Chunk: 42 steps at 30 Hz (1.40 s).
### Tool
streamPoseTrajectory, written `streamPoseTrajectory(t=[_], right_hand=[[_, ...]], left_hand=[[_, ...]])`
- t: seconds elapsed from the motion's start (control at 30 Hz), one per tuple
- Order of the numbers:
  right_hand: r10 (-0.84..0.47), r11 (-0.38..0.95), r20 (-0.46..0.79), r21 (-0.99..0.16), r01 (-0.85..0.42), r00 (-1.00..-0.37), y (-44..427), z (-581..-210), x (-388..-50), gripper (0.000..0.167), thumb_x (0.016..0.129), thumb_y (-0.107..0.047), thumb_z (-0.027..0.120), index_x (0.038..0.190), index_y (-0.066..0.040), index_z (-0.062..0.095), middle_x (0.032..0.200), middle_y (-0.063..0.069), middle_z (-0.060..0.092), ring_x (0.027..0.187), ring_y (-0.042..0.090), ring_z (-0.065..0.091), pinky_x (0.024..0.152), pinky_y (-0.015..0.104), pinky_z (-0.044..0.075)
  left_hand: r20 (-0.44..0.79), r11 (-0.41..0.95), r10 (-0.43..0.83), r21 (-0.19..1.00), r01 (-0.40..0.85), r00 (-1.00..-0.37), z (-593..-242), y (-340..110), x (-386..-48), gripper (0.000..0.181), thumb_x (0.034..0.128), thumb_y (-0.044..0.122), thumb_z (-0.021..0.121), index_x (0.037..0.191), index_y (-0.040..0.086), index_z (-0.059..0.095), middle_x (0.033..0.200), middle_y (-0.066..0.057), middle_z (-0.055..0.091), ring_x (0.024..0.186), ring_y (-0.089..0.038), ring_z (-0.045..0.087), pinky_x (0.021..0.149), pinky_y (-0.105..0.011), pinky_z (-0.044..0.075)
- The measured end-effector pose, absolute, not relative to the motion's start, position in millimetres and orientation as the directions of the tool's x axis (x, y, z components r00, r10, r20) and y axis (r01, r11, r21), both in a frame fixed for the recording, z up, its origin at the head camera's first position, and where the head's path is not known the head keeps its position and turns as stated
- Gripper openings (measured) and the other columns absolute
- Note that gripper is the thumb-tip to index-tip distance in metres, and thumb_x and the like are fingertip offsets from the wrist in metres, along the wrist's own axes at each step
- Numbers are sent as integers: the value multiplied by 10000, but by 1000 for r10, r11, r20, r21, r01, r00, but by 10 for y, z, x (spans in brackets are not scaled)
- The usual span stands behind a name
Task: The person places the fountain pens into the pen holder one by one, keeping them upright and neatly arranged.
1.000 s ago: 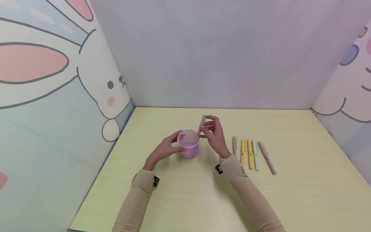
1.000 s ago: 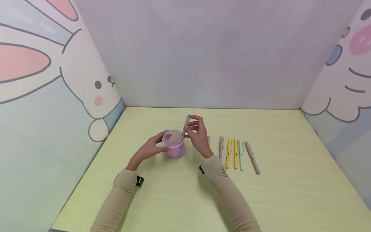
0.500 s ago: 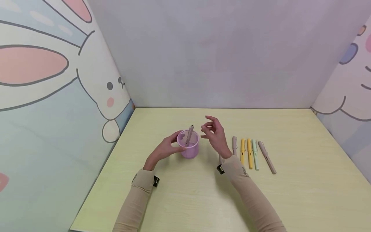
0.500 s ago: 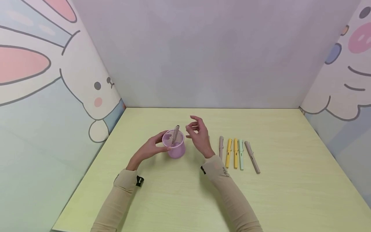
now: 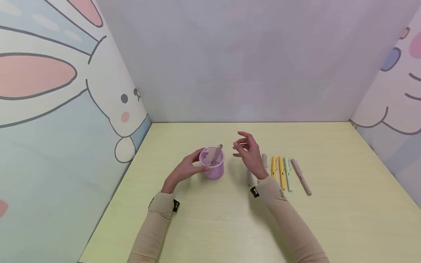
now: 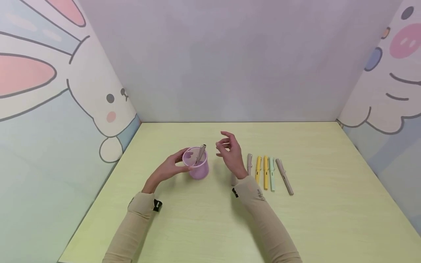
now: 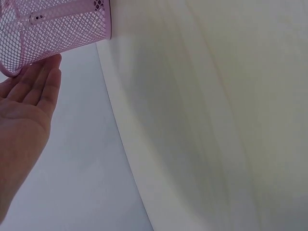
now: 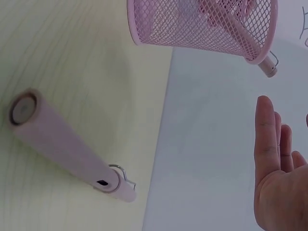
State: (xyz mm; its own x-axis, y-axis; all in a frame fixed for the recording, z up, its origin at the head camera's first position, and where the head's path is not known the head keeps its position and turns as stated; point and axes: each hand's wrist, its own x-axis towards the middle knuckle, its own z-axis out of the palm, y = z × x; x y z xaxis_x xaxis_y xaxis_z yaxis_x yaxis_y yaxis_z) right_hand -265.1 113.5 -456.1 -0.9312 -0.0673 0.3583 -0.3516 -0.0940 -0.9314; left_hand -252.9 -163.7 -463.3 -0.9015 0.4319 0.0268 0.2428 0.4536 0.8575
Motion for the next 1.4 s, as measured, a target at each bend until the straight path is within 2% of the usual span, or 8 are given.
streamPoseTrajectory(t=[0.07,0.17,0.3,0.5,0.77,1.0,1.4], right_hand=[[-60,-91,352,-934,-346,-934,1164,-4566,-2654,451,1019,12,618,1452,13,487,1085,226,587,931,219,673,723,342,635],[-61,-73,327,-944,-322,-943,1220,-4463,-2591,454,1020,41,598,1455,43,470,1103,260,579,908,146,665,754,401,635],[-46,-56,299,-953,-297,-953,1333,-4448,-2606,472,1022,65,572,1474,67,435,1121,274,564,915,161,661,770,441,631],[-1,-54,308,-950,-308,-951,1523,-4559,-2700,483,1034,-21,606,1486,16,440,1101,179,569,908,113,671,730,325,632],[30,-19,320,-947,-321,-947,1817,-4554,-2686,465,1036,-32,605,1467,30,444,1070,121,576,905,101,677,732,309,628],[12,14,286,-958,-286,-958,2081,-4514,-2675,462,1040,-81,620,1456,26,450,1071,89,580,941,160,688,758,337,629],[51,107,238,-967,-231,-970,2541,-4509,-2585,419,1038,-93,623,1429,-21,491,1054,56,580,902,72,662,741,298,625]], left_hand=[[30,453,435,857,247,-900,-4633,-1642,-2534,846,898,297,783,1602,73,370,1531,-150,503,1384,-367,484,1143,-549,388],[32,454,440,854,253,-898,-4632,-1644,-2546,851,897,302,786,1602,73,369,1530,-147,504,1383,-363,485,1144,-545,387],[32,454,444,854,256,-895,-4630,-1646,-2563,847,892,313,794,1599,93,384,1527,-127,511,1382,-351,488,1144,-532,392],[29,459,438,852,252,-898,-4639,-1661,-2578,849,889,331,797,1598,102,389,1525,-115,514,1379,-342,491,1146,-534,389],[27,462,440,851,252,-898,-4636,-1677,-2590,861,890,352,800,1600,100,384,1529,-120,508,1385,-345,485,1147,-545,384],[24,472,427,847,246,-904,-4645,-1700,-2578,849,894,317,796,1601,96,382,1536,-128,503,1382,-344,492,1148,-529,389],[38,459,440,849,261,-897,-4643,-1683,-2580,847,892,318,801,1594,82,390,1520,-137,516,1372,-350,499,1145,-544,388]])
